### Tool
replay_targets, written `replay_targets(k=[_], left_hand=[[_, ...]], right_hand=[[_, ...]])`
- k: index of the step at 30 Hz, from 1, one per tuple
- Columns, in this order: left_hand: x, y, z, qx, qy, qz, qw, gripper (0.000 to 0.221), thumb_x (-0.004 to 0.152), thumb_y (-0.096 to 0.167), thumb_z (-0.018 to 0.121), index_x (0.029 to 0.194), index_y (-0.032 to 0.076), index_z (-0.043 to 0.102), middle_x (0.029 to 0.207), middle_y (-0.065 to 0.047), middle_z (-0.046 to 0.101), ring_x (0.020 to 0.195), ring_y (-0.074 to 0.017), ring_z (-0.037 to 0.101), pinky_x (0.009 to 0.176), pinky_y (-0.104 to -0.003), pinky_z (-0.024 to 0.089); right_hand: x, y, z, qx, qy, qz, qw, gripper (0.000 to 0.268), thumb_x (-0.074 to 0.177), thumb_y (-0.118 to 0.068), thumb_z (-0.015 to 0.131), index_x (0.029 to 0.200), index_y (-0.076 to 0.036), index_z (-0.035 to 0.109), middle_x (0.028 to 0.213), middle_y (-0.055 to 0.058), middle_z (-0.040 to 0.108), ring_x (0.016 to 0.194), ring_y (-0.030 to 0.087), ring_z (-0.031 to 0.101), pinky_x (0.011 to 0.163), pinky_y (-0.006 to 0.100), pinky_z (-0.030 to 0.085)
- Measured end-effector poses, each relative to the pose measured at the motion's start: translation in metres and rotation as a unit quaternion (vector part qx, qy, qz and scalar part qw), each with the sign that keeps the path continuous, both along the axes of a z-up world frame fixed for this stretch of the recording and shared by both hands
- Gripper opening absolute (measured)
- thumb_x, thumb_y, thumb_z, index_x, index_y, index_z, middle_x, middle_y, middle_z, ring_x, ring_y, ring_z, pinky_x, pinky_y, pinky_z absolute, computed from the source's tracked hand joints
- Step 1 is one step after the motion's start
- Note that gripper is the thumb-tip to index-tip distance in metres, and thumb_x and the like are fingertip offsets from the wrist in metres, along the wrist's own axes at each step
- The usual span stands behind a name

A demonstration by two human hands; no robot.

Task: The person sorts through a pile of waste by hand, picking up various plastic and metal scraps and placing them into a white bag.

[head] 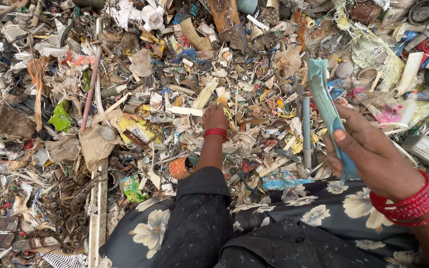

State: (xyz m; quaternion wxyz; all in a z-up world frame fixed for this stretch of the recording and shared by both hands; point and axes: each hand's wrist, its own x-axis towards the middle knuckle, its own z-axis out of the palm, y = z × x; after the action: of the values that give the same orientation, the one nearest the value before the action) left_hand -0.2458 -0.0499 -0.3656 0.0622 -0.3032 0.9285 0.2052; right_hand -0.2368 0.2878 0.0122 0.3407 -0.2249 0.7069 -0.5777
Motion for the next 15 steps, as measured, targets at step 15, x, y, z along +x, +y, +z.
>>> replay_targets(k=[15], left_hand=[[-0.056, -0.039, -0.034, 0.024, -0.083, -0.041, 0.995, 0.032, 0.091, 0.026, 0.073, 0.121, 0.016, 0.069, 0.133, -0.009, 0.065, 0.129, -0.0297, 0.057, 0.109, -0.045, 0.045]], right_hand=[[-0.019, 0.004, -0.004, 0.005, 0.034, -0.046, 0.998, 0.059, 0.111, -0.022, 0.044, 0.167, -0.005, 0.036, 0.083, 0.004, 0.054, 0.068, 0.013, 0.056, 0.061, 0.031, 0.053]])
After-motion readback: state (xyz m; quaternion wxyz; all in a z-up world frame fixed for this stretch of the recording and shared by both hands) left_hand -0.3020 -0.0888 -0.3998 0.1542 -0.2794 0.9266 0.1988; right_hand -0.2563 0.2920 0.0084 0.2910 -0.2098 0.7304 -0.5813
